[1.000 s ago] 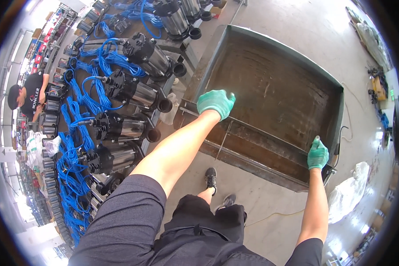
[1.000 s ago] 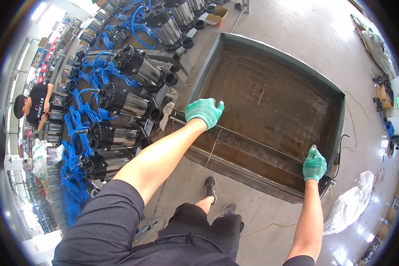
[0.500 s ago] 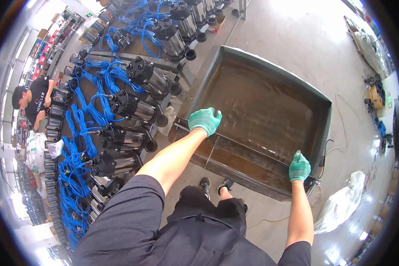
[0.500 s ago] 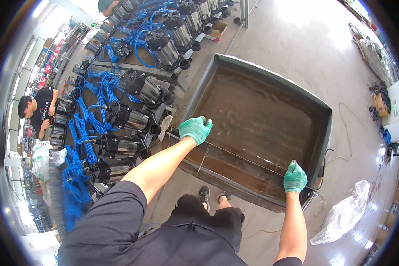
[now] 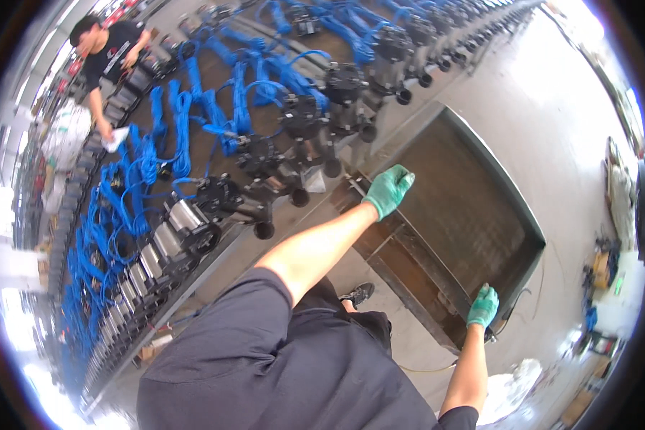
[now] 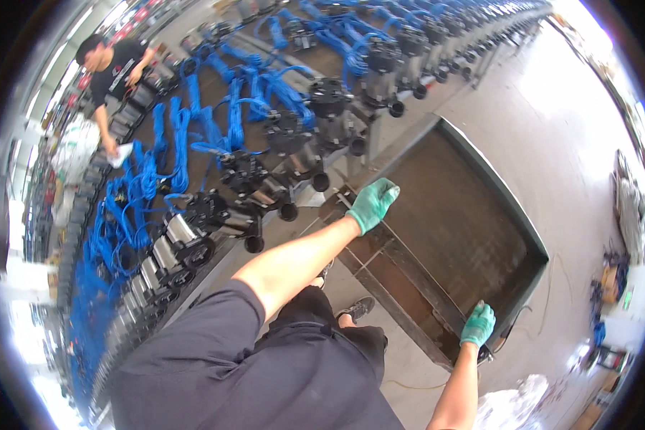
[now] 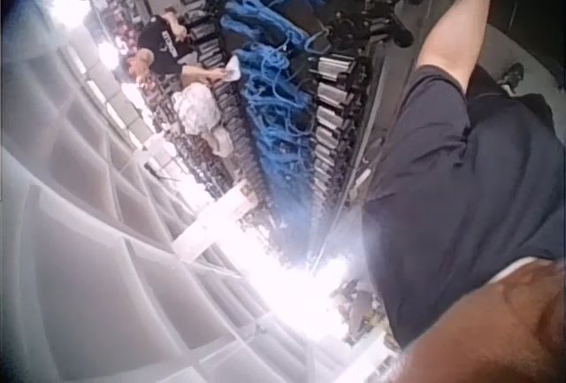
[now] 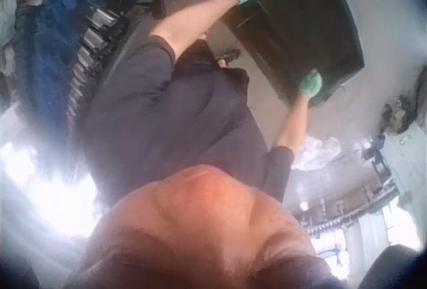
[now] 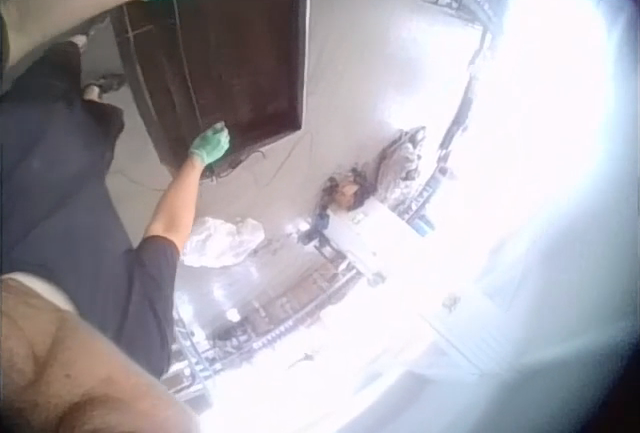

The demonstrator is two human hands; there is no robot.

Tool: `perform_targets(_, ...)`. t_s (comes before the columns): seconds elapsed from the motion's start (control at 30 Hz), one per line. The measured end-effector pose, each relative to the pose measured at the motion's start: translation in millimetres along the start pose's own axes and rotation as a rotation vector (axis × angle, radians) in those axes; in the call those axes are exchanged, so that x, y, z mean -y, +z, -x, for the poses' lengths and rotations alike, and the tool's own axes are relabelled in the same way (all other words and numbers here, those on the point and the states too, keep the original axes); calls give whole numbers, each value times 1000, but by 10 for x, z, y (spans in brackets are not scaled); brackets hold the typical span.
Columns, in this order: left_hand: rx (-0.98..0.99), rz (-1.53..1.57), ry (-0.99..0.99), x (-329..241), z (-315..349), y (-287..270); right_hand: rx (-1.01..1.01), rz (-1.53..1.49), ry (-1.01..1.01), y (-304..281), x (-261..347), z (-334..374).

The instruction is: The person picks up water pumps from an assembly line and submerges them into a water tank to check for leaks.

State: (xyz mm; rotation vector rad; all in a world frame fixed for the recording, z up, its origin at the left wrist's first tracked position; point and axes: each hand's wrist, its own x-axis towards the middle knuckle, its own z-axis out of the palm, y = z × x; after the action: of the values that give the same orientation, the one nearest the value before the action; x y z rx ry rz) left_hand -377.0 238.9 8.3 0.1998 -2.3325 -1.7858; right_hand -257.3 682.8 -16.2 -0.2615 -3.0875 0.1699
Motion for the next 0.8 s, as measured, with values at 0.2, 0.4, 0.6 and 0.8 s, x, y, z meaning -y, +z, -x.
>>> perform_targets(0.2, -393, -241, 129, -872, 1456, -1789, -93, -587, 87, -256, 245, 475)
perform_targets(0.4, -1033, -376, -127, -755, 1938, -3158, 37, -818, 94, -46, 966, 864)
perform_targets(0.6, -494, 403, -157, -721, 1295, -3618, 221, -884, -99, -182, 1657, 917)
perform_targets(0.8, -403, 204, -54, -891, 1765, -2989, 395, -980, -73, -108, 1838, 934)
